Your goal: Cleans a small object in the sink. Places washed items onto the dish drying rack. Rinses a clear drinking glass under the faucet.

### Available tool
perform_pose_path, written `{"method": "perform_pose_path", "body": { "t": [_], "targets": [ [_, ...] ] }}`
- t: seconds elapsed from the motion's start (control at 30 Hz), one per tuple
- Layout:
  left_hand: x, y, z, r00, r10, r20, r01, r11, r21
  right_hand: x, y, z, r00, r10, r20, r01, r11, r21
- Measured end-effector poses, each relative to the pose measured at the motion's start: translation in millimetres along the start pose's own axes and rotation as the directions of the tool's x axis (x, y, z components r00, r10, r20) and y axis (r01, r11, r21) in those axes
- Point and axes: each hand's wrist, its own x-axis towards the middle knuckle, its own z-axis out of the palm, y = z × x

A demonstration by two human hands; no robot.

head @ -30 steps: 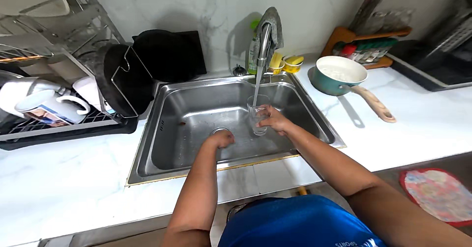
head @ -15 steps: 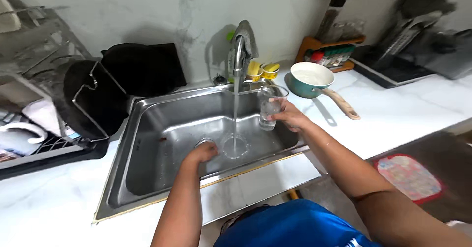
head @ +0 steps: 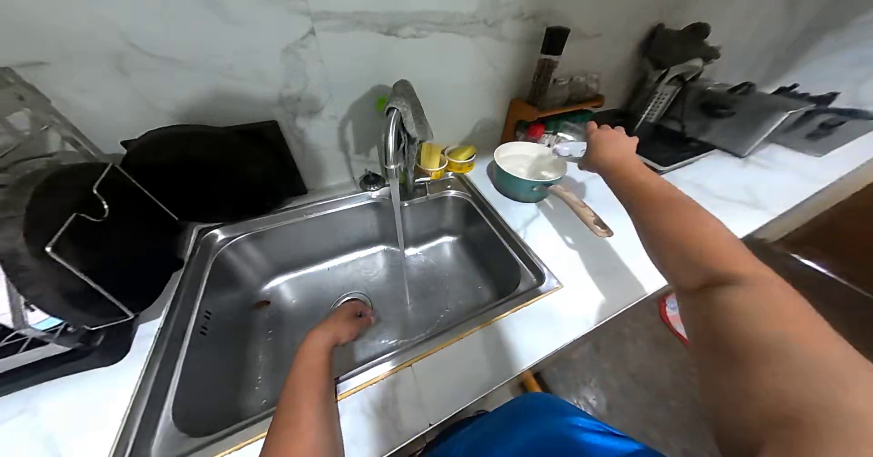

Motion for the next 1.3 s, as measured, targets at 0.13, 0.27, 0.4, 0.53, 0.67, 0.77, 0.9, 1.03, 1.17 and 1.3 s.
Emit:
{"method": "perform_pose_path", "body": {
  "t": [0.13,0.27,0.4,0.53,0.67,0.77,0.9,1.03,1.17,1.3],
  "targets": [
    [-1.1,-0.2,0.8,1.000,-0.017,0.003,0.017,1.000,0.005,8.4,9.9,16.7,0.996,-0.084,-0.035,0.071,0.961,-0.268],
    [-1.8,-1.2,1.3,0.999,-0.047,0.004,0.047,0.998,-0.036,14.9,16.2,22.2,0.956,-0.276,-0.101,0.225,0.908,-0.352],
    [-3.1,-2.2,2.7,0.999,-0.047,-0.013,0.047,0.998,-0.042,15.3,8.5,9.9,0.895,-0.418,-0.154,0.304,0.826,-0.475],
    [-8.9,4.2,-0.5,0.999,-0.004,-0.046,0.005,1.000,0.009,-10.0,-23.9,-33.0,0.936,-0.261,-0.238,0.206,0.950,-0.233],
    [-18.2,24.5,1.3,0.951,0.217,-0.220,-0.233,0.971,-0.049,-61.7,-54.4,-47.4,0.994,-0.102,-0.039,0.109,0.912,0.396],
    [-39.0,61.3,14.1,0.877,0.359,-0.320,-0.449,0.850,-0.277,-116.1,-90.9,-1.1,0.915,-0.382,0.130,0.088,0.504,0.859],
    [-71.0,103.1,35.1,0.791,0.472,-0.389,-0.605,0.697,-0.385,-196.6,-160.1,50.2,0.685,-0.723,0.087,-0.016,0.105,0.994],
    [-85.0,107.3,60.5,0.734,0.311,-0.604,-0.660,0.537,-0.526,-235.6,-195.8,54.3,0.575,-0.818,-0.035,-0.050,-0.078,0.996],
    [-107.0,85.5,75.5,0.650,0.134,-0.748,-0.666,0.575,-0.476,-208.9,-192.5,46.2,0.152,-0.988,-0.003,0.289,0.042,0.956],
    [-144.1,63.4,59.0,0.652,0.054,-0.756,-0.424,0.853,-0.304,-127.8,-197.9,84.7,0.455,-0.883,0.118,0.601,0.402,0.690]
  ]
}}
